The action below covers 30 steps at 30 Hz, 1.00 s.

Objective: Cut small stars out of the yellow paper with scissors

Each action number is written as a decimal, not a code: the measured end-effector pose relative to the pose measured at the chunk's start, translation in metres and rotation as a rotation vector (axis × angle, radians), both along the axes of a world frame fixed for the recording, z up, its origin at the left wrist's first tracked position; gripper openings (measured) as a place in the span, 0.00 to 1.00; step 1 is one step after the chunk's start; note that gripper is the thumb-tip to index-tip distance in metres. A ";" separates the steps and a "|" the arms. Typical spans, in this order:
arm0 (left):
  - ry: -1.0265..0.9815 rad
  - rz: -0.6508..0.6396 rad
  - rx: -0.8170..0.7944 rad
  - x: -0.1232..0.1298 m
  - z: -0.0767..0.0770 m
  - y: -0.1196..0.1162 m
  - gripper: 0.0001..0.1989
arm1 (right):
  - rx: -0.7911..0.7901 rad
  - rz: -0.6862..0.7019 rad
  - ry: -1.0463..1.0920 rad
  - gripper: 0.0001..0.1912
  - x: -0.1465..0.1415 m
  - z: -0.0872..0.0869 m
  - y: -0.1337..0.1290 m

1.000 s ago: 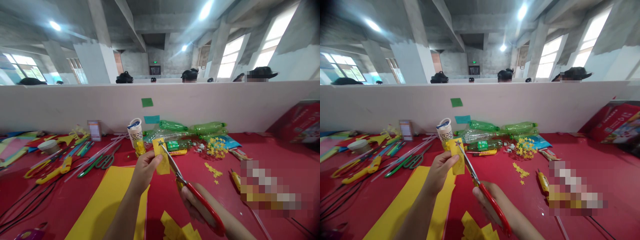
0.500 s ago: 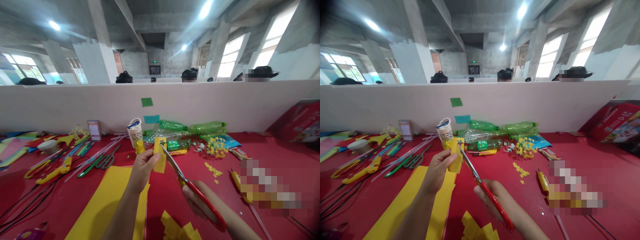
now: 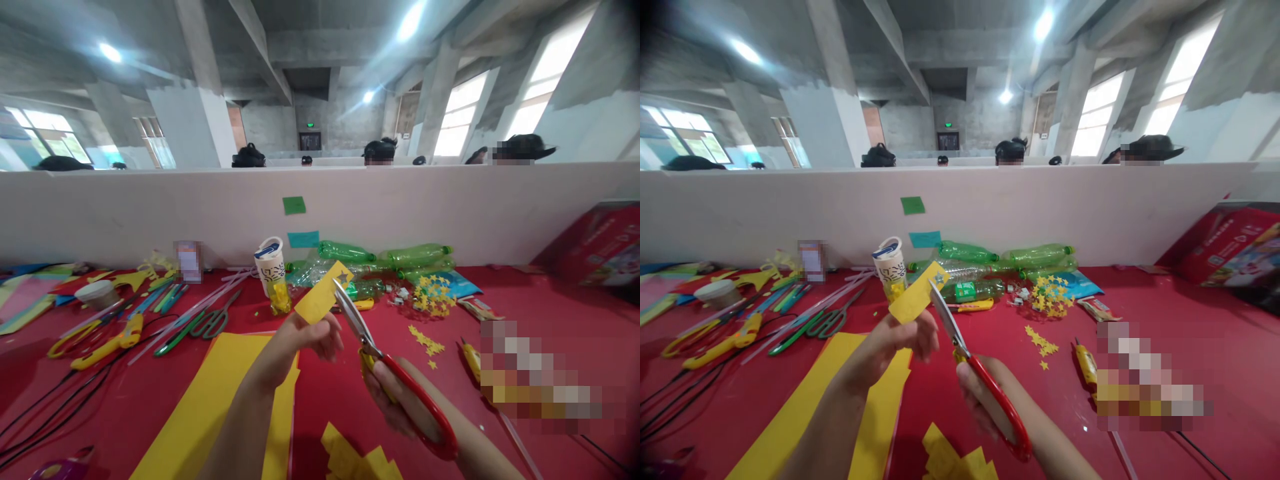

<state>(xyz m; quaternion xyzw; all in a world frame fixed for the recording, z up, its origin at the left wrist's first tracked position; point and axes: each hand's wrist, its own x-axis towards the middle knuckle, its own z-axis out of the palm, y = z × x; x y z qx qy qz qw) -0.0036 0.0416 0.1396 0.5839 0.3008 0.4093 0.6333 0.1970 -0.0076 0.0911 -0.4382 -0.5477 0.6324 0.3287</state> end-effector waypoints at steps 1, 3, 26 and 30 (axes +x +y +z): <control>0.056 -0.069 0.007 0.003 -0.001 -0.001 0.13 | -0.011 0.000 0.008 0.27 0.000 -0.002 0.000; 0.083 -0.025 0.049 0.010 -0.004 -0.003 0.13 | -0.004 0.018 0.026 0.26 0.000 -0.003 -0.002; -0.277 0.583 0.095 0.013 -0.002 0.000 0.06 | 0.196 0.170 -0.204 0.26 0.002 0.023 -0.008; -0.232 0.565 0.113 0.014 -0.002 -0.002 0.08 | 0.302 0.202 -0.299 0.25 0.006 0.029 -0.008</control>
